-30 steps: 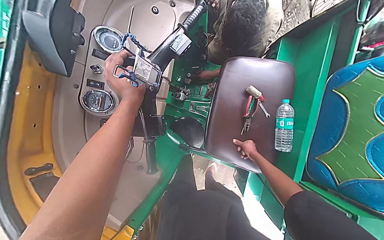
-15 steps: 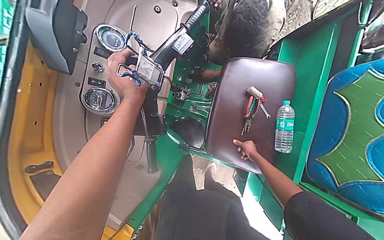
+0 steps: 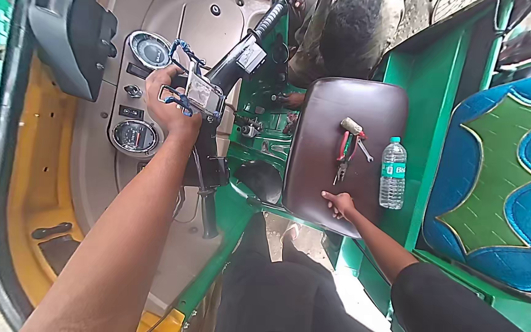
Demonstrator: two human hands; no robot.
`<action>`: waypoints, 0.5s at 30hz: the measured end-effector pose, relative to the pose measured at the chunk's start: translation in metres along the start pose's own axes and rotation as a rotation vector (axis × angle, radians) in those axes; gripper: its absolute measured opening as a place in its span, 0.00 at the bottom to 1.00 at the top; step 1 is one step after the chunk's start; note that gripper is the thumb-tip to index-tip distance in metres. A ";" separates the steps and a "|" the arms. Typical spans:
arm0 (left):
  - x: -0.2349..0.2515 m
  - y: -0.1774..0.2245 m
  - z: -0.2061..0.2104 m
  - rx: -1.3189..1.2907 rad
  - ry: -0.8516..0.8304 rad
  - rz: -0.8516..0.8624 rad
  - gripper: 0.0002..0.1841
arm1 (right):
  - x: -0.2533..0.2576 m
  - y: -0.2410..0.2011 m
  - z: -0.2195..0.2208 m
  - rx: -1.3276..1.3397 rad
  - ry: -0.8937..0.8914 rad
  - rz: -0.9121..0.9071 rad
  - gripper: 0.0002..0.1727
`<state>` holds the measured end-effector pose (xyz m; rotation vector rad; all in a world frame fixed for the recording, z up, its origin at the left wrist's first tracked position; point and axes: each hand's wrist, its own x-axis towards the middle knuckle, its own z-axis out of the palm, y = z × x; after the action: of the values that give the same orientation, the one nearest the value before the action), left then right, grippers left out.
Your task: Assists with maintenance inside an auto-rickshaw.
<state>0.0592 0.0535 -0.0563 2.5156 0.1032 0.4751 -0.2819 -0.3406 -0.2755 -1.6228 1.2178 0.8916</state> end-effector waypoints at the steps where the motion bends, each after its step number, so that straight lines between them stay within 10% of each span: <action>1: 0.001 -0.006 0.003 -0.004 0.015 0.028 0.20 | 0.000 -0.001 0.000 -0.001 0.000 -0.002 0.35; 15: 0.003 -0.019 0.011 -0.025 0.044 0.062 0.18 | -0.003 -0.001 -0.001 0.011 -0.011 0.002 0.35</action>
<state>0.0667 0.0639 -0.0745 2.4898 0.0361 0.5537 -0.2814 -0.3407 -0.2718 -1.6063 1.2148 0.8918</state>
